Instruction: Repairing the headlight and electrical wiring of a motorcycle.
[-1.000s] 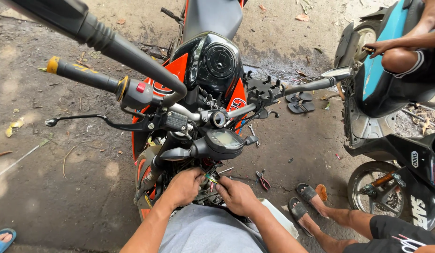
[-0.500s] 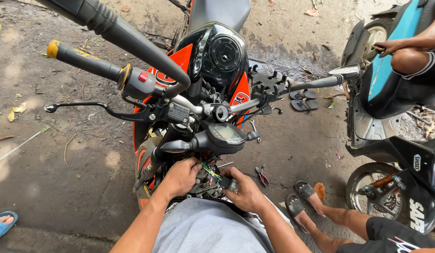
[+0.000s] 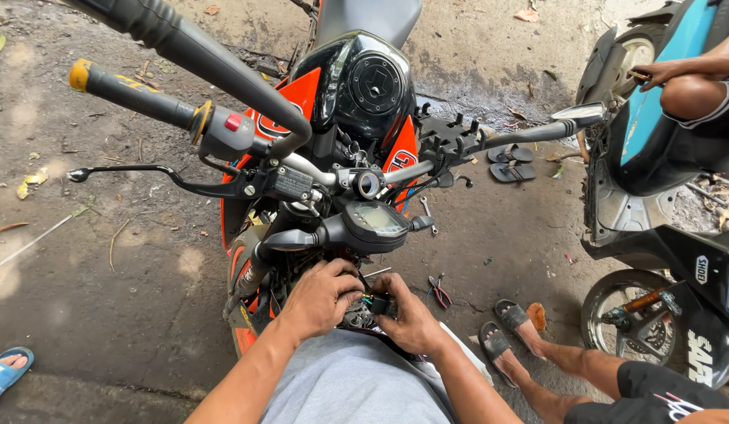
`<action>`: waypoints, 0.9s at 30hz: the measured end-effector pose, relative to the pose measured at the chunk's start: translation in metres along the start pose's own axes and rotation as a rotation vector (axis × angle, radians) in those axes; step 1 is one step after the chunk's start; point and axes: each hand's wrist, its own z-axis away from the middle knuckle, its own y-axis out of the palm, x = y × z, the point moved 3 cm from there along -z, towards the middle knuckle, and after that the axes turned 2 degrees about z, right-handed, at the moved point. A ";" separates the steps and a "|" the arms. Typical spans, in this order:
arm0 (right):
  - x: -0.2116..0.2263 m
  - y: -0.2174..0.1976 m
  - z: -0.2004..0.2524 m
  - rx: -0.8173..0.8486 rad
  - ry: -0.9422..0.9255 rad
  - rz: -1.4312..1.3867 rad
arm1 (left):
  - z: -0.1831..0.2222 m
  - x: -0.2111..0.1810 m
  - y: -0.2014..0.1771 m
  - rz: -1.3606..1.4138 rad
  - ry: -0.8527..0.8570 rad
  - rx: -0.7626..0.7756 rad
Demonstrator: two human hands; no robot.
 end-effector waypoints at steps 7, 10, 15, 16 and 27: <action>0.012 0.002 0.003 0.041 -0.018 -0.006 | -0.006 -0.012 0.001 -0.134 -0.026 0.095; 0.013 0.004 0.002 0.071 -0.003 0.010 | -0.008 -0.007 0.003 -0.135 0.038 0.097; 0.020 0.000 -0.005 0.061 -0.036 0.034 | -0.014 -0.014 -0.002 -0.168 0.119 0.020; 0.019 -0.001 -0.008 0.059 -0.038 0.035 | -0.016 -0.012 -0.002 -0.170 0.120 0.019; 0.013 -0.007 0.005 -0.036 0.000 -0.006 | -0.021 0.001 -0.012 0.102 0.106 0.180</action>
